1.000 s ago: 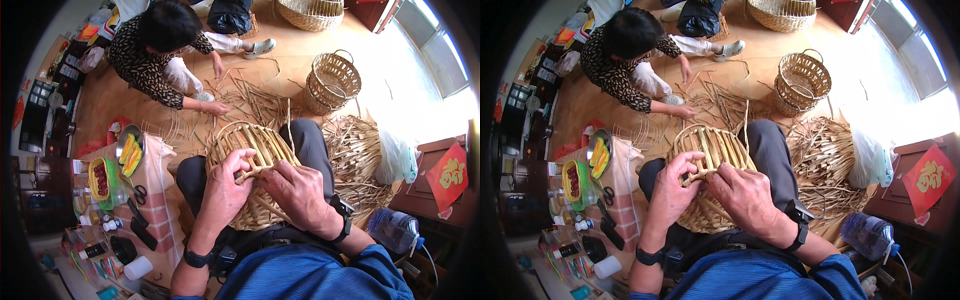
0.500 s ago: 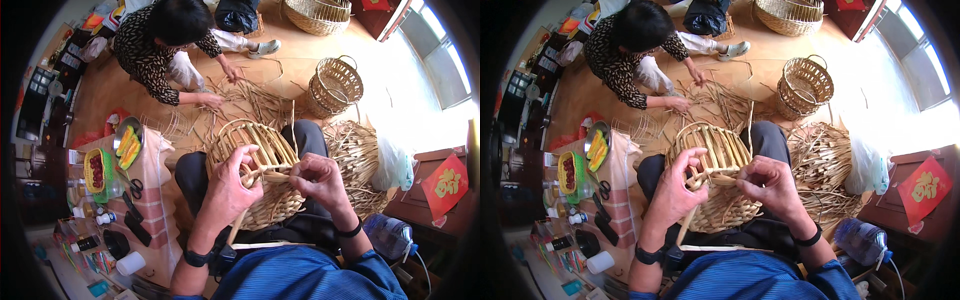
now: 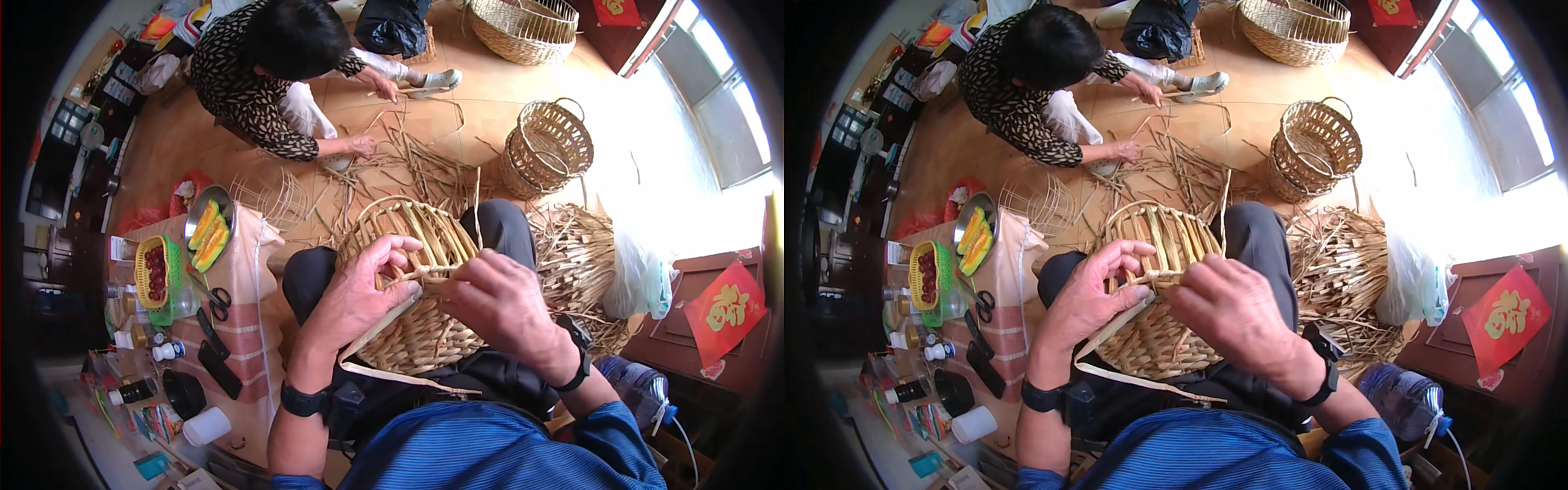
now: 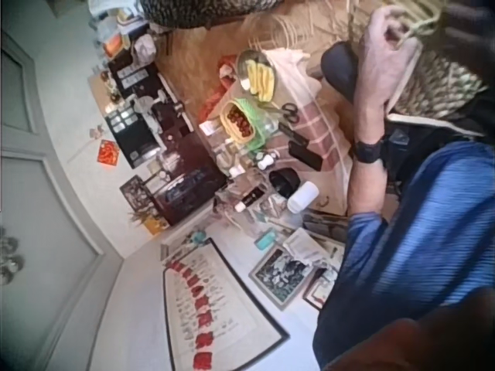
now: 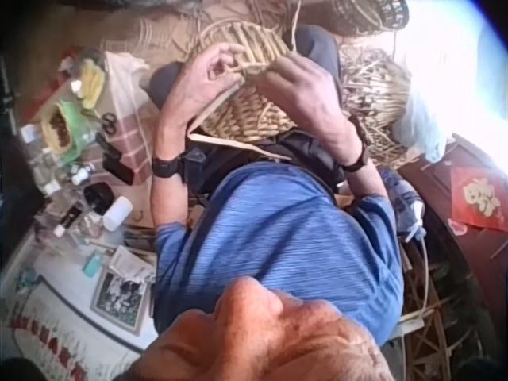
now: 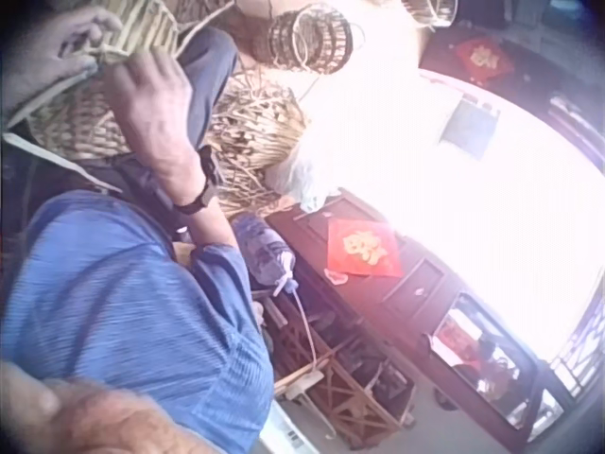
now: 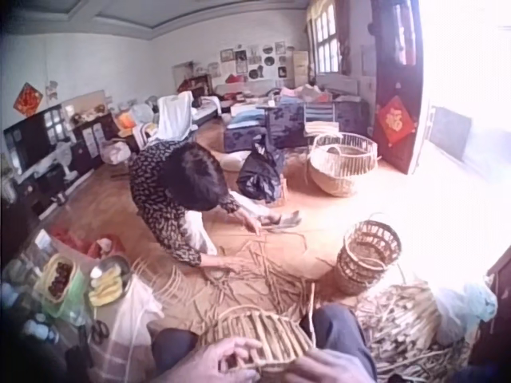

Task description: The recorder is weaving a basket from thin wooden or bamboo strips.

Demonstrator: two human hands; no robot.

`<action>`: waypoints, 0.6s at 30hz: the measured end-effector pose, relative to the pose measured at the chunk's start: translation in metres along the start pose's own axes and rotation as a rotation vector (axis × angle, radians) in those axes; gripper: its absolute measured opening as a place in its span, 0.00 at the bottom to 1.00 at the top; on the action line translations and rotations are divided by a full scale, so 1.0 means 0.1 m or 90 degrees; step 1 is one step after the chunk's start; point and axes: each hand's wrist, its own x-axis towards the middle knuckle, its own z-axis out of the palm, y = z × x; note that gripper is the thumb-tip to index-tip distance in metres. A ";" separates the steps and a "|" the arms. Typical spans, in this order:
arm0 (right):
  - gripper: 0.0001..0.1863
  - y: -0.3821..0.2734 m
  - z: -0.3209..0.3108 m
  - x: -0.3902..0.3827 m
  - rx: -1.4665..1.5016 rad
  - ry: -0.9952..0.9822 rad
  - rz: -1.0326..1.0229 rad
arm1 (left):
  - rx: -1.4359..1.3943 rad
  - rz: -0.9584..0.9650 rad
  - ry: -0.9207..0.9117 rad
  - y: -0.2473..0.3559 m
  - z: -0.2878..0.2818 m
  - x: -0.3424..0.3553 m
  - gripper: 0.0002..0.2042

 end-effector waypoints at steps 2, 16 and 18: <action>0.12 -0.02 -0.01 0.03 -0.081 -0.055 -0.031 | -0.024 -0.007 -0.012 0.02 0.00 0.03 0.25; 0.12 0.24 0.08 -0.28 -0.019 0.017 0.125 | -0.059 -0.025 -0.009 0.00 0.03 0.17 0.21; 0.12 0.28 0.07 -0.33 -0.031 0.025 0.131 | -0.066 -0.018 -0.014 -0.01 0.03 0.19 0.21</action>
